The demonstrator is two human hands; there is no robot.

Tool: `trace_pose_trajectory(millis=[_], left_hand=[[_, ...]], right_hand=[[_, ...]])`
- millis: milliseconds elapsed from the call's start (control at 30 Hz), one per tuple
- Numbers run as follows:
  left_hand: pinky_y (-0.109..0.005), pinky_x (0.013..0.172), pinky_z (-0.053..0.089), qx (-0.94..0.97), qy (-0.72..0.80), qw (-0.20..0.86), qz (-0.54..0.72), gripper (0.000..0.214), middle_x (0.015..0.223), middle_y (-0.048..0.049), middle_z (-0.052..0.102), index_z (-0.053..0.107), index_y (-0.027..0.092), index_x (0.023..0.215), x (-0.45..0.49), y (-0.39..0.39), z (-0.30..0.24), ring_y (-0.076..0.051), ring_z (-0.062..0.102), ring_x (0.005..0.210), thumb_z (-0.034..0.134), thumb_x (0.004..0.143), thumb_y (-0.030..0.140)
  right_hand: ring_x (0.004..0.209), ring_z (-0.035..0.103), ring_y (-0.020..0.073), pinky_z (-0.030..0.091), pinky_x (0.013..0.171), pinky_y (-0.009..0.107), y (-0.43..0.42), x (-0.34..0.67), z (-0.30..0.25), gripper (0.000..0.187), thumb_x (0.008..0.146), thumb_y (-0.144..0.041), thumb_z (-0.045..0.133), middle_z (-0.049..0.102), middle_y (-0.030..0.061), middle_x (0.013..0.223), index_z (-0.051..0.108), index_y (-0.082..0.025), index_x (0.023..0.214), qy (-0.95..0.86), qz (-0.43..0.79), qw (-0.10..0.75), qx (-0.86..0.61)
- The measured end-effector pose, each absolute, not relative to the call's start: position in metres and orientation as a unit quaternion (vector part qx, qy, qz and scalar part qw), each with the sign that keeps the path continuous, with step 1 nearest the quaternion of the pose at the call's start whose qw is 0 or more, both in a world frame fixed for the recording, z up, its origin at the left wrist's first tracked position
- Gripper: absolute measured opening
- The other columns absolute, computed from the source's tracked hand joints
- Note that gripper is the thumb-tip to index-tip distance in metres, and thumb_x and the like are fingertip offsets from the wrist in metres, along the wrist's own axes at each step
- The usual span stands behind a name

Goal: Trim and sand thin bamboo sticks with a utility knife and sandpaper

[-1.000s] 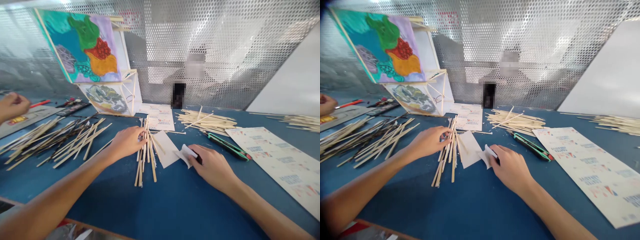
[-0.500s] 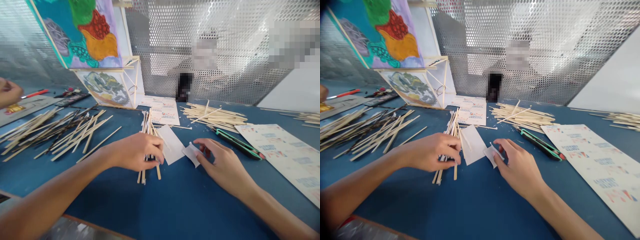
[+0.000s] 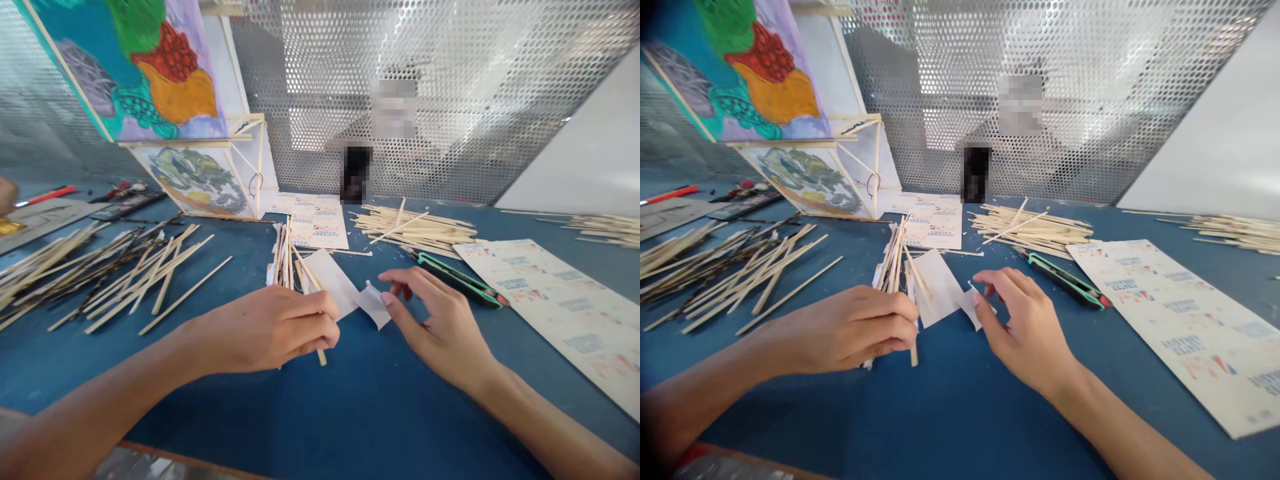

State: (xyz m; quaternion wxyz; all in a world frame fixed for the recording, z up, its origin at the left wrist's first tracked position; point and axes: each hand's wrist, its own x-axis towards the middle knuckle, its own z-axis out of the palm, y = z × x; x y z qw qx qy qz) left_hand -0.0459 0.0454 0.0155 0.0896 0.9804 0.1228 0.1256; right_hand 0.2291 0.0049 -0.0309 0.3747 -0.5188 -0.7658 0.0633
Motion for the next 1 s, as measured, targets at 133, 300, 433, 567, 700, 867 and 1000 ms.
trace_pose_trajectory(millis=[133, 300, 433, 567, 700, 867, 1000], left_hand=[[-0.025, 0.079, 0.051, 0.941, 0.2, 0.117, 0.245, 0.014, 0.101, -0.0043, 0.066, 0.057, 0.021, 0.104, -0.043, 0.046, 0.01, -0.014, 0.065, 0.087, 0.044, 0.106, 0.016], [-0.028, 0.076, 0.048, 0.962, 0.228, 0.034, 0.144, 0.016, 0.103, -0.0013, 0.071, 0.067, 0.023, 0.106, -0.047, 0.067, 0.0, -0.015, 0.068, 0.084, 0.052, 0.103, 0.02], [-0.03, 0.081, 0.049, 0.983, 0.153, 0.015, 0.103, 0.026, 0.109, -0.0028, 0.073, 0.068, 0.022, 0.113, -0.048, 0.069, -0.002, -0.017, 0.069, 0.092, 0.051, 0.098, 0.009], [-0.03, 0.076, 0.05, 0.987, 0.119, -0.007, 0.103, 0.015, 0.107, -0.0036, 0.075, 0.068, 0.022, 0.106, -0.045, 0.062, 0.0, -0.017, 0.069, 0.084, 0.058, 0.097, 0.016], [-0.029, 0.073, 0.051, 0.971, 0.103, -0.082, 0.2, 0.015, 0.098, -0.0029, 0.078, 0.067, 0.021, 0.1, -0.041, 0.055, 0.005, -0.016, 0.07, 0.082, 0.052, 0.103, 0.02], [-0.029, 0.069, 0.058, 0.902, 0.046, -0.125, 0.41, 0.008, 0.088, -0.0064, 0.076, 0.067, 0.015, 0.099, -0.043, 0.047, 0.004, -0.016, 0.07, 0.075, 0.065, 0.093, 0.011], [-0.026, 0.062, 0.064, 0.808, 0.072, -0.027, 0.584, 0.009, 0.086, -0.0029, 0.068, 0.067, 0.017, 0.093, -0.046, 0.036, -0.001, -0.012, 0.067, 0.063, 0.073, 0.087, 0.013]], right_hand=[[0.074, 0.062, 0.0197, 0.047, 0.07, 0.034, -0.012, 0.217, -0.026, 0.019, 0.098, -0.026, 0.058, 0.068, 0.0032, 0.083, 0.064, -0.02, 0.114, -0.88, 0.111, 0.294, -0.355], [0.082, 0.064, 0.0226, 0.048, 0.07, 0.037, -0.025, 0.188, -0.037, 0.029, 0.1, -0.032, 0.057, 0.068, 0.0037, 0.095, 0.063, -0.025, 0.128, -0.903, 0.13, 0.191, -0.362], [0.081, 0.063, 0.0215, 0.049, 0.067, 0.034, -0.021, 0.181, -0.044, 0.026, 0.101, -0.013, 0.046, 0.064, 0.0064, 0.095, 0.07, -0.021, 0.106, -0.912, 0.12, 0.167, -0.355], [0.076, 0.063, 0.0184, 0.051, 0.067, 0.031, -0.024, 0.188, -0.035, 0.024, 0.098, -0.009, 0.048, 0.065, 0.0069, 0.091, 0.07, -0.018, 0.098, -0.888, 0.167, 0.254, -0.344], [0.075, 0.064, 0.0119, 0.053, 0.068, 0.023, -0.032, 0.197, -0.021, 0.027, 0.095, -0.003, 0.051, 0.067, 0.0044, 0.095, 0.068, -0.021, 0.107, -0.847, 0.233, 0.372, -0.299], [0.088, 0.063, 0.017, 0.057, 0.08, 0.032, -0.031, 0.202, -0.02, 0.058, 0.09, -0.007, 0.062, 0.064, 0.0065, 0.109, 0.049, -0.023, 0.144, -0.802, 0.21, 0.481, -0.286], [0.099, 0.062, 0.0204, 0.057, 0.085, 0.036, -0.021, 0.2, -0.031, 0.053, 0.093, -0.013, 0.063, 0.06, 0.0097, 0.12, 0.05, -0.024, 0.143, -0.808, 0.124, 0.437, -0.375]])
